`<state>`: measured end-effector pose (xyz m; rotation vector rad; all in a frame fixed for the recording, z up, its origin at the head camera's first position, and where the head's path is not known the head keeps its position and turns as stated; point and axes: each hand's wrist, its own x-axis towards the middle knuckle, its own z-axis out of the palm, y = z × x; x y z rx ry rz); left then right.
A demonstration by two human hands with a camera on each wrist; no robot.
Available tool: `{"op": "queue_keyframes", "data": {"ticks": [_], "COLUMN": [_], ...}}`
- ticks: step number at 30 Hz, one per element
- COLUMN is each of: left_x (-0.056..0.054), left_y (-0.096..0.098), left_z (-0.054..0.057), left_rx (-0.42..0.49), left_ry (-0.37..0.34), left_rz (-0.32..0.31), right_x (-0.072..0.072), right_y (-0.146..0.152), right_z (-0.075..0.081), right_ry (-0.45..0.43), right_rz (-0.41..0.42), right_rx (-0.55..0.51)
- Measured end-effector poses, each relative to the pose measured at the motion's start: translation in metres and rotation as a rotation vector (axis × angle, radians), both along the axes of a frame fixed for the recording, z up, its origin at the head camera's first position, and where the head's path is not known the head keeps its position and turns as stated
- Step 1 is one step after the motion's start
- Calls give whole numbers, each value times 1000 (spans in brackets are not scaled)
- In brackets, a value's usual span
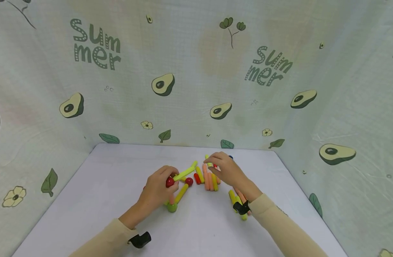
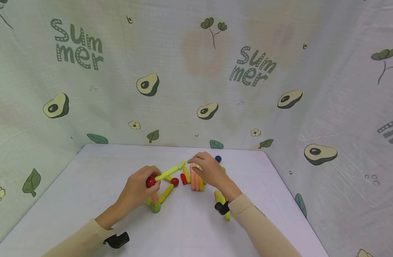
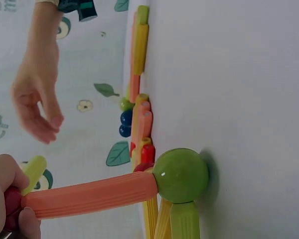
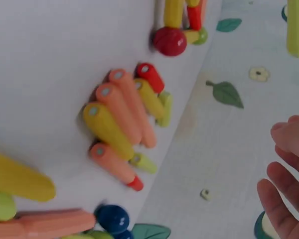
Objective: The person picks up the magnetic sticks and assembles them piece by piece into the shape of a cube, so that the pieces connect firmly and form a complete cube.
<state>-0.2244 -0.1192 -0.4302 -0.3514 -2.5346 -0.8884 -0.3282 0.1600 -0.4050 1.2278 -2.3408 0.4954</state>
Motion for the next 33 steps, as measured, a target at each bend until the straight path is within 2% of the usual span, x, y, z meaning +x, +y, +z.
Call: {"op": "queue_keyframes", "data": {"ticks": [3,8,13,17,21,26,33], "left_x": [0,-1,0,0,1,-1,-1], "left_y": [-6,-16,-19,-18,-19,-20,-20], "left_z": [0,0,-1,-2,-3,-5,-4], "left_rx": [-3,-17,-36,-31,-25,-26,-22], "left_ry": [5,34,47,65,75,75,78], "left_rz": [4,12,-2,2,-1,-13,-17], "right_x": [-9,-20,-29,-38,-48,-56,-58], "right_y": [23,52,69,73,70,63,58], "right_z": [-8,-25,-41,-50,-57,-64,-65], "right_ry": [-51,-194,-338,-414,-450,-437,-419], "right_rz": [-110,-291,-414,-431,-420,-411,-422], "right_rx": [13,46,75,73,104,153,178]}}
